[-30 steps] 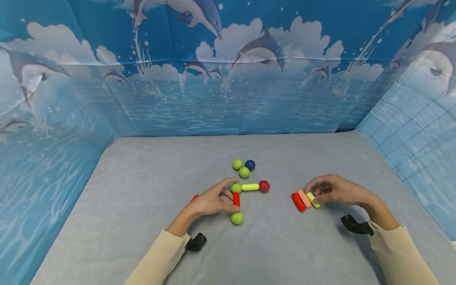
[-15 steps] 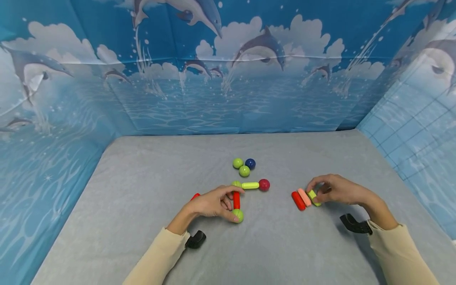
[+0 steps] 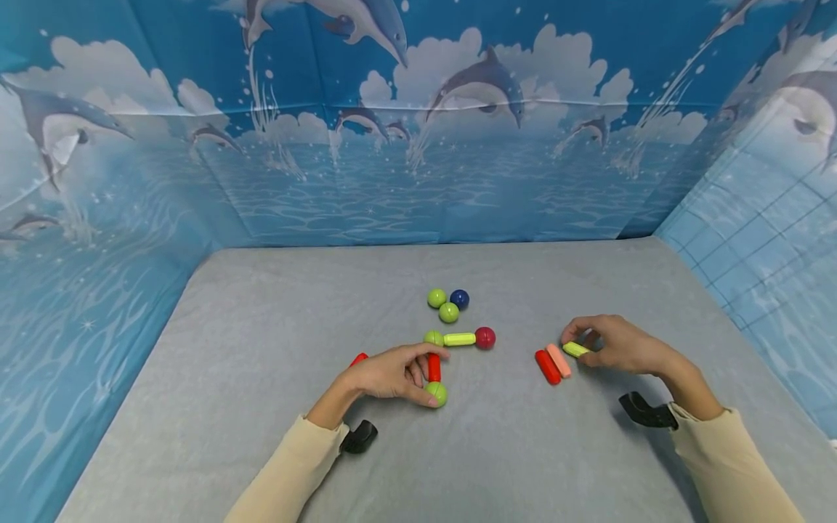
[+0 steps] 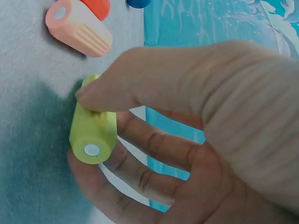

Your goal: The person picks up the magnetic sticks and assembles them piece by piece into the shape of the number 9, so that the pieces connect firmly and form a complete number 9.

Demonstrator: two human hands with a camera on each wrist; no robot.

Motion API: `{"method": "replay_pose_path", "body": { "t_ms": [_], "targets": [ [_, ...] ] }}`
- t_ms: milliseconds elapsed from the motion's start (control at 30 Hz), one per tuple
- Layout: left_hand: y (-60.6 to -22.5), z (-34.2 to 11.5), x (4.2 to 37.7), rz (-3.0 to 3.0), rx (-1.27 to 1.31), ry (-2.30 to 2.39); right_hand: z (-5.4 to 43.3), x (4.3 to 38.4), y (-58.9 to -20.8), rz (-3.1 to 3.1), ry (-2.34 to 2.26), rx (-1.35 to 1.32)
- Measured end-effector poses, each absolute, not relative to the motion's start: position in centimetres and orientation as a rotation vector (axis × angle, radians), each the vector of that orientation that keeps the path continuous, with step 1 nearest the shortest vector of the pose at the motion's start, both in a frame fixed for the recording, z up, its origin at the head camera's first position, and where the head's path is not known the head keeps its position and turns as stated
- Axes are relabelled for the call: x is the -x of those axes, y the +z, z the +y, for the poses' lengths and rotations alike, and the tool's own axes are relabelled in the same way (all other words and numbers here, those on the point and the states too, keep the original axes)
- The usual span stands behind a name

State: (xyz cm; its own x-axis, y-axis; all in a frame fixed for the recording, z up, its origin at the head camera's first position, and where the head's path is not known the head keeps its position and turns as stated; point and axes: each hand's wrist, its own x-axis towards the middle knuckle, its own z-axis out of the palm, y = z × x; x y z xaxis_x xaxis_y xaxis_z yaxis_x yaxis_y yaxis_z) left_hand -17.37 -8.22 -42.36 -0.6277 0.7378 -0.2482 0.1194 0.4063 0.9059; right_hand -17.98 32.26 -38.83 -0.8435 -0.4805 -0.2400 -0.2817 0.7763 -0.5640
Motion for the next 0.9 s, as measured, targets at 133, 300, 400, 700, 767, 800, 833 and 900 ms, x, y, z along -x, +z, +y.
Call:
{"method": "replay_pose_path", "body": {
  "t_ms": [133, 300, 400, 700, 767, 800, 833, 900],
  "targets": [
    [-42.3, -8.2, 17.4, 2.004, -0.733, 1.222, 32.2, 17.9, -38.5, 2.657, -0.716, 0.590],
    [-42.3, -8.3, 17.4, 2.001, -0.743, 1.217, 31.9, 17.7, -38.4, 2.708, -0.728, 0.642],
    [-42.2, -8.3, 17.4, 1.995, -0.740, 1.221, 31.4, 17.5, -38.3, 2.732, -0.738, 0.672],
    [-42.3, -8.3, 17.6, 1.986, -0.746, 1.226, 29.7, 17.0, -37.3, 2.664, -0.838, 0.710],
    [-42.4, -8.3, 17.6, 1.986, -0.740, 1.228, 29.3, 16.9, -37.3, 2.653, -0.861, 0.747],
    [-42.4, -8.3, 17.6, 1.986, -0.735, 1.229, 29.2, 16.9, -37.3, 2.644, -0.873, 0.768],
    [-42.4, -8.3, 17.5, 1.986, -0.729, 1.229, 29.0, 16.9, -37.3, 2.638, -0.879, 0.785],
    [-42.4, -8.4, 17.5, 1.981, -0.721, 1.234, 28.7, 16.8, -37.3, 2.620, -0.892, 0.800]
  ]
}}
